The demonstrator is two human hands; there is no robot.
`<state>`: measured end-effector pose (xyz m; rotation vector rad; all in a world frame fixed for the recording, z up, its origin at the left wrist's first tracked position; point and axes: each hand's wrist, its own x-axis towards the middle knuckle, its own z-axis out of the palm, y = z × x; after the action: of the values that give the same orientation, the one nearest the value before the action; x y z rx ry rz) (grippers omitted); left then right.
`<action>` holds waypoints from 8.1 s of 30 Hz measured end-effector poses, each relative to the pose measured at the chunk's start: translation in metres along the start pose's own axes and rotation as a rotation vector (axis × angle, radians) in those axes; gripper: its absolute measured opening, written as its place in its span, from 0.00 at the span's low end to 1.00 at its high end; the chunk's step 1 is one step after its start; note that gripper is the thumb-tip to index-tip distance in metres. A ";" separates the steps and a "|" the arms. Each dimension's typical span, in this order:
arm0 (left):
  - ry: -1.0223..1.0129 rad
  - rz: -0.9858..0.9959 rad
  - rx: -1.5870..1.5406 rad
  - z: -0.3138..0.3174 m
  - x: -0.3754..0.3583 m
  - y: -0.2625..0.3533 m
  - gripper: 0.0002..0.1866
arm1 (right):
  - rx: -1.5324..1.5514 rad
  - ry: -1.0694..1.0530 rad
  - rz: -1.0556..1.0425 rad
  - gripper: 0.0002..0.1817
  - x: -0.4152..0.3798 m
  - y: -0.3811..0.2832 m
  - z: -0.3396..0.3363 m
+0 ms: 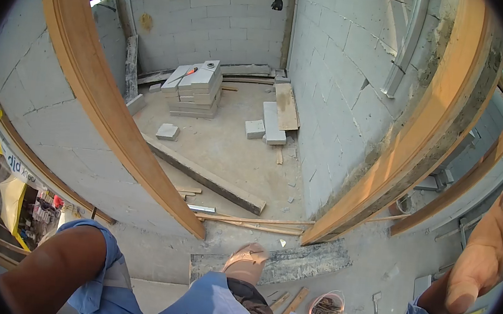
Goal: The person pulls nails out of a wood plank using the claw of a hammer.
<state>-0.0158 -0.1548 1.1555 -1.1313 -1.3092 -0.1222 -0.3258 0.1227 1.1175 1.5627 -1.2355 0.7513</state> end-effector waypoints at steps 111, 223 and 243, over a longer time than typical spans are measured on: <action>0.730 -1.857 2.323 -0.258 -0.862 -0.320 0.37 | 0.960 -1.567 1.372 0.12 -0.284 0.411 1.362; 1.475 -2.930 1.319 -1.170 -1.615 -0.882 0.19 | 0.878 -1.237 1.748 0.34 0.305 0.385 2.927; 1.077 -2.936 1.541 -1.113 -1.657 -0.942 0.28 | 1.151 -0.712 1.709 0.28 0.388 0.382 2.865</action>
<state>-0.4011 -2.2441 0.5559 -3.2060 0.5229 1.5942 -0.8501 -2.7004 0.6087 1.1732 -3.0468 2.3920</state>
